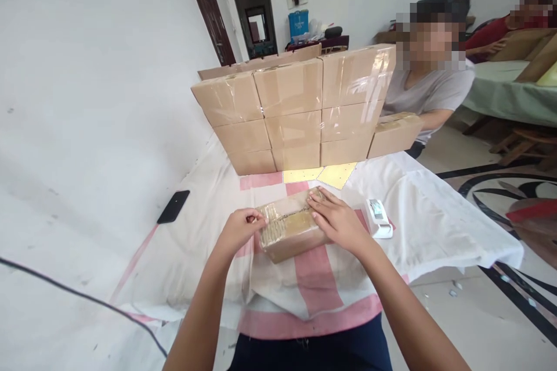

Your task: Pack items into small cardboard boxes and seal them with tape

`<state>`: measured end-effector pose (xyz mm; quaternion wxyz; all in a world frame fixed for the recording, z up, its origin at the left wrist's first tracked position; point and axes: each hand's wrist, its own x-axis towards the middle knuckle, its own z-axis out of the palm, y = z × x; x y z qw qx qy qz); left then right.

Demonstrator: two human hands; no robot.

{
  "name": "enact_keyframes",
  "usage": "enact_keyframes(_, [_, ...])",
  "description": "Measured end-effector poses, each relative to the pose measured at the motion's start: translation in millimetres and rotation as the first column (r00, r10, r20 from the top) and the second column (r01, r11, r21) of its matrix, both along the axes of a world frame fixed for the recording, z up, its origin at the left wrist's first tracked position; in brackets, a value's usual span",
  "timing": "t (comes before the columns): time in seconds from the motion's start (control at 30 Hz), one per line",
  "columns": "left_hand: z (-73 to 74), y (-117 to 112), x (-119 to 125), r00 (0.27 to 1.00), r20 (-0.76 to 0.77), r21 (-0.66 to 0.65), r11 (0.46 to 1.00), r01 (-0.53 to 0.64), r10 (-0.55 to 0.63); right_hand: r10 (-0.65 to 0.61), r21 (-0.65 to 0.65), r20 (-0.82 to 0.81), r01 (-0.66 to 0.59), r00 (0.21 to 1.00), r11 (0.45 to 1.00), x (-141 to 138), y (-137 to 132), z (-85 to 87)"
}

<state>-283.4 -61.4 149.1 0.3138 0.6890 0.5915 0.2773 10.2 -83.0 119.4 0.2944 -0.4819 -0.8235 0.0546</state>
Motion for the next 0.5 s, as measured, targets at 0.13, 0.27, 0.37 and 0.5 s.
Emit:
enact_keyframes(0.13, [-8.9,-7.3,4.1,0.985,-0.158,0.115,0.992,-0.050,0.068,-0.005,-0.021,-0.020,0.005,1.000,1.000,-0.7,-2.8,2.2])
enact_keyframes(0.27, [-24.4,-7.0,0.9,0.971,-0.217,0.184,0.981,-0.058,0.099,-0.013,-0.070,-0.046,0.010,0.999,0.998,-1.4,-5.6,6.6])
enact_keyframes(0.37, [-36.6,0.2,-6.4,0.960,-0.263,0.218,0.975,-0.039,0.097,-0.020,-0.103,-0.080,0.012,0.997,0.995,-1.5,-7.5,8.1])
enact_keyframes(0.5, [-44.0,9.6,-15.5,0.945,-0.325,0.188,0.982,0.037,0.026,-0.032,-0.151,-0.108,0.015,0.994,0.988,-1.8,-9.4,9.0])
